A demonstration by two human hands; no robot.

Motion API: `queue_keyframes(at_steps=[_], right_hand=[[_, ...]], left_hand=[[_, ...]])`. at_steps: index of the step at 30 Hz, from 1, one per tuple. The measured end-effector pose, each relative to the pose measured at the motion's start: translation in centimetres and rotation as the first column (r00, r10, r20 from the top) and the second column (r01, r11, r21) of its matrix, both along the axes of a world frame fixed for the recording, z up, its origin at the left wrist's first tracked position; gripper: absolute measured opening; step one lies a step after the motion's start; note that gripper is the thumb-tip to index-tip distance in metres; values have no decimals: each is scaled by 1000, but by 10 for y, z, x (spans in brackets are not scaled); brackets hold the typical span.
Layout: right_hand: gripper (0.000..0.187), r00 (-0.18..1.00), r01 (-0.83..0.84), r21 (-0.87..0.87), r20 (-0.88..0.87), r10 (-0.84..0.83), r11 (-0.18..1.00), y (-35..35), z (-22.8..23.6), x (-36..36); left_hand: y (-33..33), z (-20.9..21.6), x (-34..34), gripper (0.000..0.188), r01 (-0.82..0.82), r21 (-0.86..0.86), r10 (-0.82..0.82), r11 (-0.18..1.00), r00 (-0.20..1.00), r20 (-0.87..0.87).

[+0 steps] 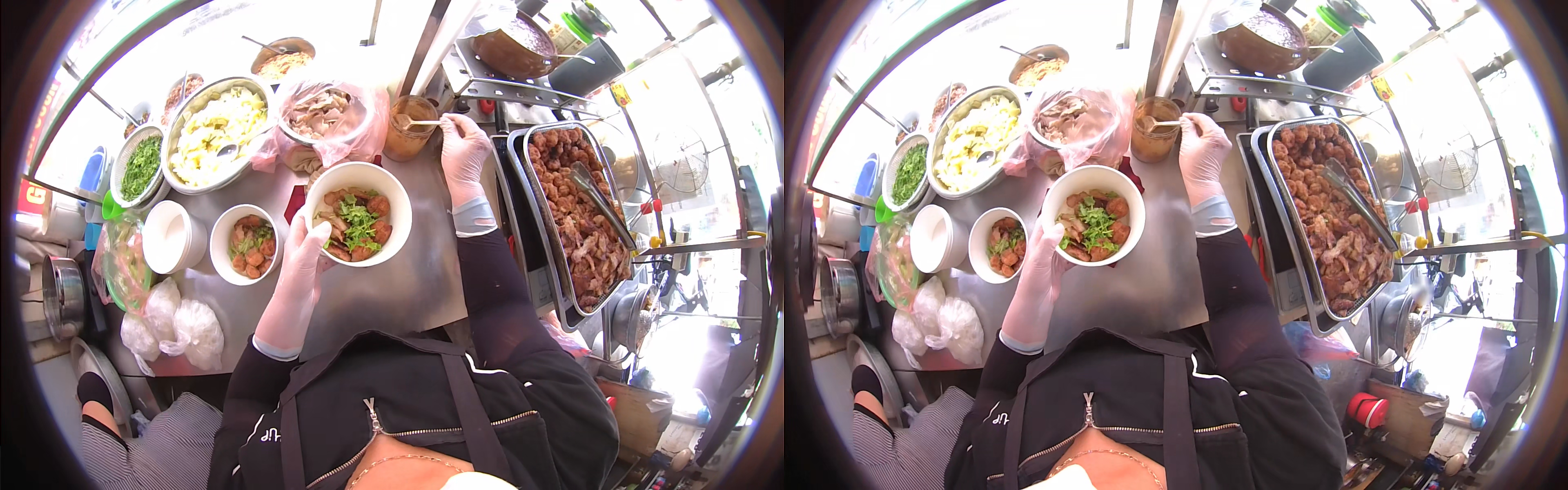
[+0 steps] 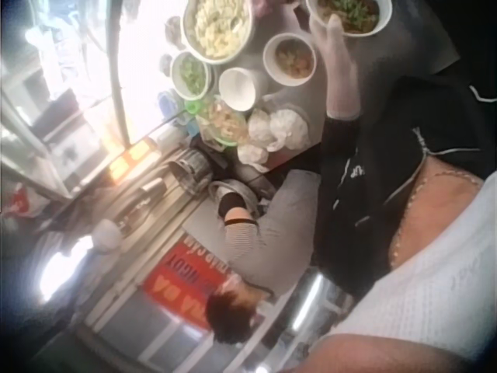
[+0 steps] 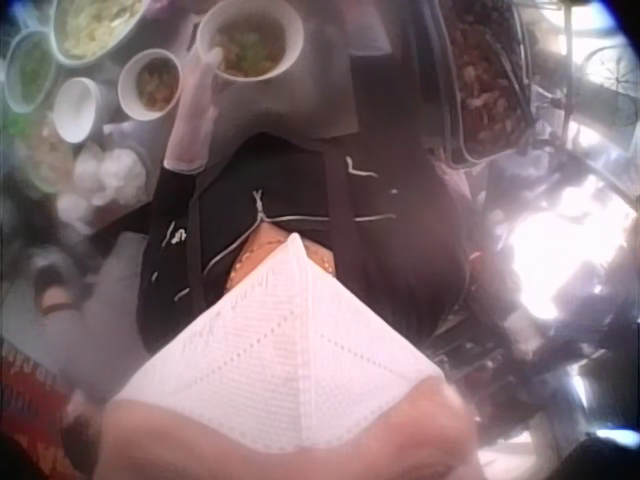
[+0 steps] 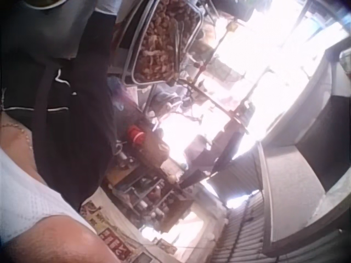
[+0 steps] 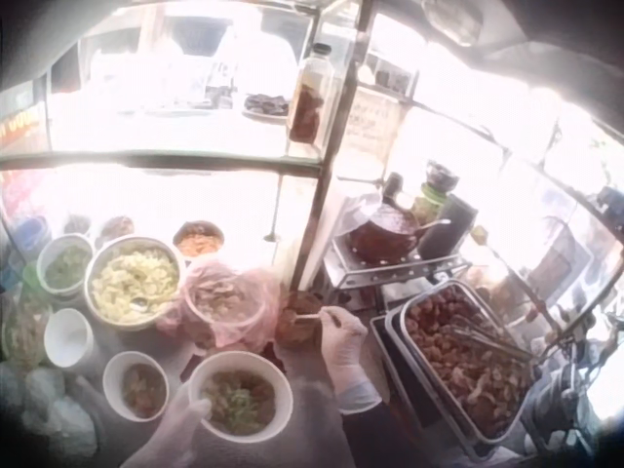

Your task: The person assembles multiple food orders at a street food stall. They scoop fried items from a fryer, add cooked meat and chopped greens to bowls, and arrange the finished orders on the counter.

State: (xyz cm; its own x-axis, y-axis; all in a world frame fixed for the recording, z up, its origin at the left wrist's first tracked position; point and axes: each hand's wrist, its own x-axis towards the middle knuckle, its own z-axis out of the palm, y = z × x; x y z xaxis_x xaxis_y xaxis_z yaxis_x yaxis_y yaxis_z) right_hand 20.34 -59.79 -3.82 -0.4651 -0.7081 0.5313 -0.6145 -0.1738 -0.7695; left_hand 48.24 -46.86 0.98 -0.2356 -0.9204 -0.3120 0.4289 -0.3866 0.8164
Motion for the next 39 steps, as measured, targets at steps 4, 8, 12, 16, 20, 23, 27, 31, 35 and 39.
queue_keyframes(at_steps=[4,8,12,16,20,23,27,31,35,39], right_hand=[[10,980,58,-93,193,-39,994,7,-2,-5],[11,949,125,-125,304,-82,984,11,-3,-5],[12,959,155,-134,259,-117,979,13,-8,-8],[10,932,162,-123,345,-110,979,16,-9,-17],[8,841,147,-165,540,-35,975,27,7,-11],[4,814,90,-156,581,18,984,51,30,-4],[5,842,-50,-79,532,85,996,79,39,12],[5,750,-28,-25,661,38,999,79,36,6],[5,678,29,-63,734,27,998,60,27,-5],[10,962,180,-92,222,-156,979,16,-1,-30]], left_hand=[[-19,-4,-13,51,30,-23,-31,999,999,-19],[-36,-6,-26,54,39,-47,-39,998,999,12],[-51,-27,-33,49,18,-81,-18,997,1000,2],[-64,-39,-39,49,22,-142,-28,990,999,-43],[-68,-46,-43,49,-17,-89,21,996,999,44],[-70,-49,-44,52,-15,-37,17,999,999,38],[-73,-47,-47,54,-7,-6,7,1000,998,55],[-72,-46,-51,55,-2,-2,2,1000,999,34],[-67,-60,-41,60,18,-55,-21,998,998,-52],[-33,-68,-19,67,101,-43,-104,994,993,-52]])
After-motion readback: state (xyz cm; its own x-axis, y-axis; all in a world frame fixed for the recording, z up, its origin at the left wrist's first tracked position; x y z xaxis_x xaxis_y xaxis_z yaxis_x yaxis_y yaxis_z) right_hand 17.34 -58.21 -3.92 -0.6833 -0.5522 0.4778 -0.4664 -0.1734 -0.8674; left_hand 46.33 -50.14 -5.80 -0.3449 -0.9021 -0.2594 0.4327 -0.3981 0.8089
